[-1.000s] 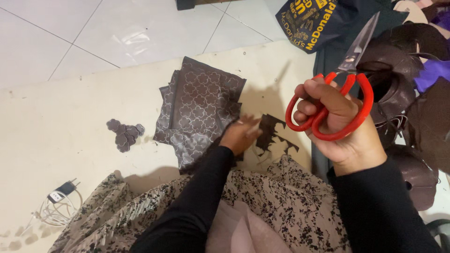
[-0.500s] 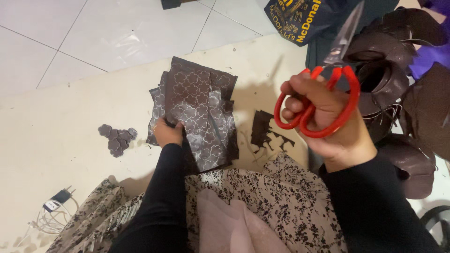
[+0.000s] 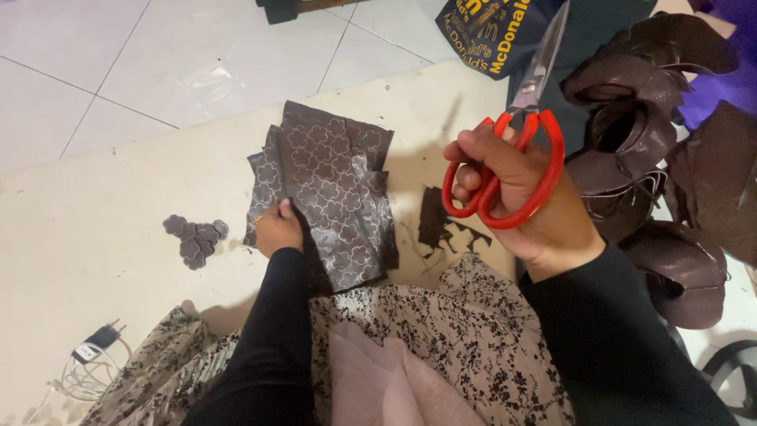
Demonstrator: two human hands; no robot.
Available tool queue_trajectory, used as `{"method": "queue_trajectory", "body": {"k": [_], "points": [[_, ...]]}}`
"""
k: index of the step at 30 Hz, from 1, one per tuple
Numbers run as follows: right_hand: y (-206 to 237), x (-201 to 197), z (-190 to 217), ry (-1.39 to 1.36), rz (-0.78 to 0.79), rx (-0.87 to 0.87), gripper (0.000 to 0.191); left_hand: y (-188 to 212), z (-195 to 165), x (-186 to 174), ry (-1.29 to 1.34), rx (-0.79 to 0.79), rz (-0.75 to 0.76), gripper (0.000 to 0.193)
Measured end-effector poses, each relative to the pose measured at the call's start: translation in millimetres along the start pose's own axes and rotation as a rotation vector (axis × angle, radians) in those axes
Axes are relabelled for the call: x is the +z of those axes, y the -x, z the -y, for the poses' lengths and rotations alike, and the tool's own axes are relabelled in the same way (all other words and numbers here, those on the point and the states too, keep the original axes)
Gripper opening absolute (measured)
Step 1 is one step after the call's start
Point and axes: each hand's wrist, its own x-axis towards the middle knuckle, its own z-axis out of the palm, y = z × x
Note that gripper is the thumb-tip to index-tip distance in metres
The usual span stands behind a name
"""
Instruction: The person uses red-handled scissors to cut flower-shaped pieces from a brown patterned fabric. They hold the fabric with one hand and cut along the outlines with the other, placing the cut pieces aside.
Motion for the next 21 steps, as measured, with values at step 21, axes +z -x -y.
{"method": "queue_trajectory", "body": {"k": [21], "points": [[-7.6,-6.0,-12.6,0.009,0.073,0.013,0.018,-13.2,-10.7,16.6,0.341,-0.224,0.169,0.042]]}}
